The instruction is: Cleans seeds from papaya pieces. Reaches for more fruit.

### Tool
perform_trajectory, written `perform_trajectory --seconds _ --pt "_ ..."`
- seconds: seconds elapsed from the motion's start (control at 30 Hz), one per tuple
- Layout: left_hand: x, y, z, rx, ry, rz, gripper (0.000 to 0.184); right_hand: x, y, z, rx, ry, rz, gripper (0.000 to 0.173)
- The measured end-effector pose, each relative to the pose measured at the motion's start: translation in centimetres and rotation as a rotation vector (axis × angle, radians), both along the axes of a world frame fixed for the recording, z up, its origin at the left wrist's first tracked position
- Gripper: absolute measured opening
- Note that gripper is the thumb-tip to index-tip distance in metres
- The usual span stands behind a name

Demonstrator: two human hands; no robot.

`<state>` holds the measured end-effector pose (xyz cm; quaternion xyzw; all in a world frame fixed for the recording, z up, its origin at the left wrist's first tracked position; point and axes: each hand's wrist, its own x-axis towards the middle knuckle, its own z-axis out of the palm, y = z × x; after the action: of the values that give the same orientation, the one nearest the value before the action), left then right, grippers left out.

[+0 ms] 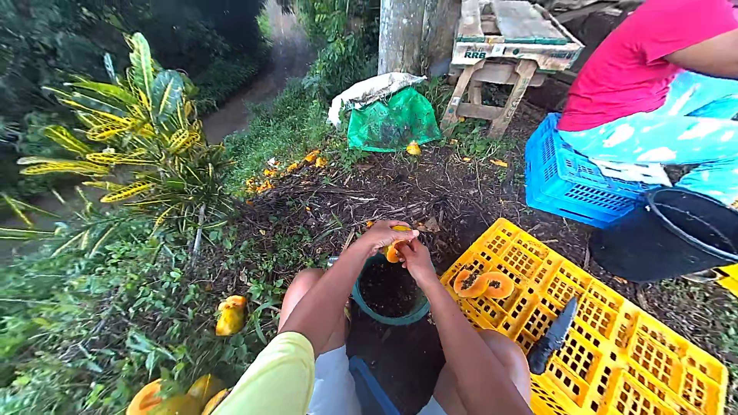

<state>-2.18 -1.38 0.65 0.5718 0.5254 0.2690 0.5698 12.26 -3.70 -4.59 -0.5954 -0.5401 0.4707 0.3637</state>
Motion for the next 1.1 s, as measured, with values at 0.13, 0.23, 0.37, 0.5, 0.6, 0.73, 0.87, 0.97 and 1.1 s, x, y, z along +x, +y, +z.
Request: perform_trajectory --seconds 0.13,0.23,0.37,0.5,0.6,0.73,0.87,0.97,1.1 --pt "-0.1 0.4 0.5 -0.033 -0.068 -0.008 0.038 0.5 0.1 1.2 -0.028 0.057 -0.004 0.024" --pt "-0.3 0.9 1.0 -0.049 -0.252 -0.035 0.038 1.1 0.0 2.0 -0.021 0.121 0.037 0.028" --pt "0.0 1.0 1.4 0.0 -0.306 -0.09 0.038 1.8 0.2 2.0 0.03 0.065 0.019 0.034" --pt "-0.8 0.5 1.3 0.004 -0.253 -0.174 0.047 2.2 -0.5 1.8 -0.043 0.118 0.024 0.027" --pt "-1.2 1.7 1.2 0.046 -0.284 -0.26 0.058 2.1 -0.3 2.6 -0.117 0.155 0.024 0.026" --pt "-1.7 2.5 1.0 0.118 -0.249 -0.28 0.066 2.2 0.1 3.0 -0.136 0.276 0.073 0.026" --pt "-1.2 2.7 0.7 0.165 -0.153 -0.246 0.058 1.8 0.6 2.6 -0.068 0.162 0.099 0.034" --pt "-0.9 2.6 0.7 0.146 -0.131 -0.24 0.057 1.2 0.8 2.1 -0.045 0.084 0.046 0.029" --pt "-1.0 2.5 0.8 0.063 -0.156 -0.178 0.047 1.4 1.0 2.2 -0.105 0.094 0.035 0.018"
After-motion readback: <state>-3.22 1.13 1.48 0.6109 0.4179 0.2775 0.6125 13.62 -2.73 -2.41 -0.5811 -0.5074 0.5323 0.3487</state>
